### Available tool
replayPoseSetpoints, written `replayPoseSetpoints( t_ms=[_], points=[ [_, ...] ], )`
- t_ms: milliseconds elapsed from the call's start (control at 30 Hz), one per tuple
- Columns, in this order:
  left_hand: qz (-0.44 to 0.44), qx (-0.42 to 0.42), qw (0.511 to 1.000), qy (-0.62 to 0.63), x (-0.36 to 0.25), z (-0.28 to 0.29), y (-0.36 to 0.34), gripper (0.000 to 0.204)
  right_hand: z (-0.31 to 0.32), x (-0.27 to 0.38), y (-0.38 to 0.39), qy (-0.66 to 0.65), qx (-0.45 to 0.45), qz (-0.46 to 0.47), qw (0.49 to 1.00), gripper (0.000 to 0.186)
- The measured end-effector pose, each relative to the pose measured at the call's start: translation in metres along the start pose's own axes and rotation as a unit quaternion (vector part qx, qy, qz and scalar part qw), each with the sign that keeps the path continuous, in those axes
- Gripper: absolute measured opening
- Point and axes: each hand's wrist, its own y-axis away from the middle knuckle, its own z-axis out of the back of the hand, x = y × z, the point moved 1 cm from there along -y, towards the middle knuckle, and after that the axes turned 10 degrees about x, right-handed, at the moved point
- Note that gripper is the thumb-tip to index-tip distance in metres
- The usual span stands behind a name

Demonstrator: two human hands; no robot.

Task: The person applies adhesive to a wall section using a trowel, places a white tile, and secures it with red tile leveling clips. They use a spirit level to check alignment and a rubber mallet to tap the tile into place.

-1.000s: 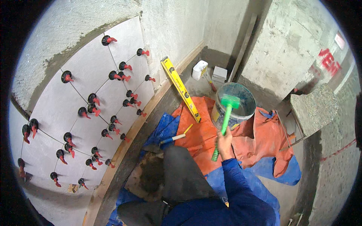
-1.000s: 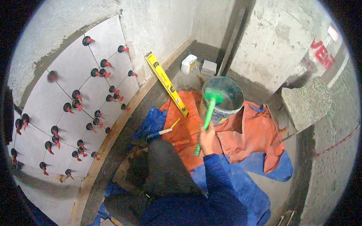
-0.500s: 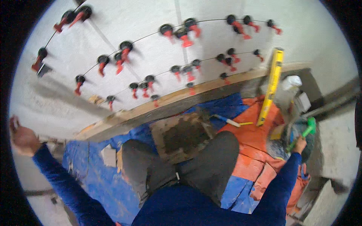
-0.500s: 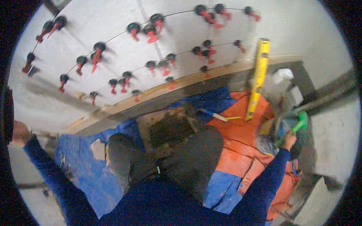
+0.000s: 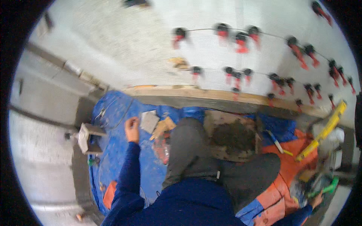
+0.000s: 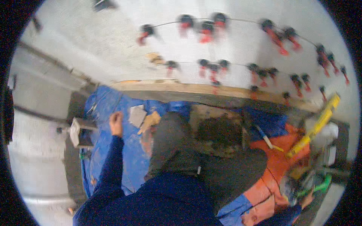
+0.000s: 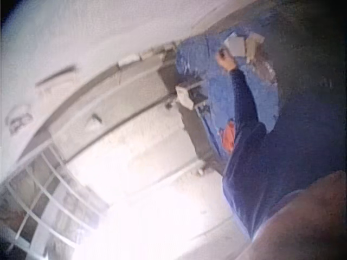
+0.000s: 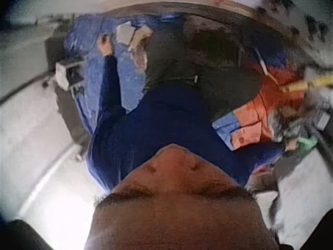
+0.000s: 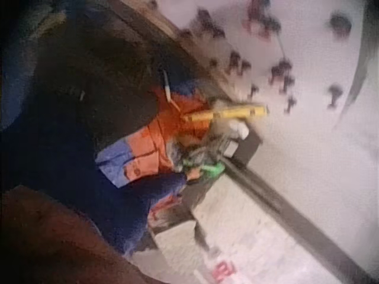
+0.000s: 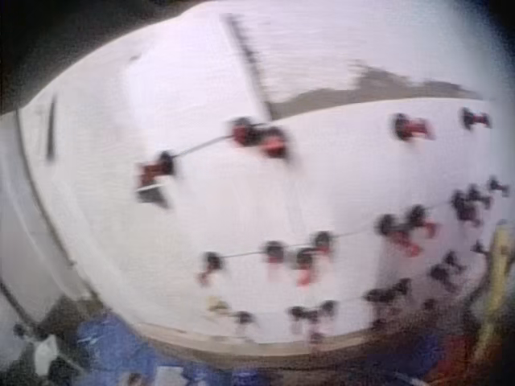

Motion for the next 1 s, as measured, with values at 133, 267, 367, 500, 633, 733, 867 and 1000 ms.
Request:
replayPoseSetpoints(
  t_ms=[133, 267, 367, 500, 633, 733, 867, 1000],
  points=[
    [0.12, -0.021, 0.992, -0.019, 0.08, -0.008, 0.039, 0.017, 0.007, 0.051, 0.046, -0.042, -0.425, 0.009, 0.904, 0.061],
    [0.266, -0.013, 0.956, -0.12, 0.157, -0.038, 0.101, 0.029, -0.021, 0.16, 0.122, 0.037, -0.509, 0.026, 0.859, 0.057],
    [0.35, -0.026, 0.925, -0.143, 0.199, -0.059, 0.138, 0.037, -0.056, 0.221, 0.178, 0.029, -0.455, 0.112, 0.883, 0.054],
    [0.426, -0.01, 0.9, -0.09, 0.26, -0.077, 0.127, 0.039, -0.1, 0.252, 0.227, 0.09, -0.309, 0.214, 0.923, 0.053],
    [0.296, -0.018, 0.953, -0.056, 0.334, -0.092, 0.082, 0.044, -0.132, 0.219, 0.265, 0.032, -0.116, 0.256, 0.959, 0.052],
    [0.305, 0.002, 0.945, 0.121, 0.361, -0.103, 0.051, 0.045, -0.131, 0.173, 0.257, 0.368, 0.0, 0.236, 0.899, 0.045],
    [0.441, -0.142, 0.685, 0.562, 0.365, -0.119, 0.023, 0.04, -0.105, 0.127, 0.239, 0.485, -0.005, 0.205, 0.85, 0.038],
    [0.5, -0.145, 0.673, 0.525, 0.362, -0.123, 0.008, 0.027, -0.068, 0.168, 0.205, 0.159, -0.088, 0.25, 0.951, 0.051]
  ],
)
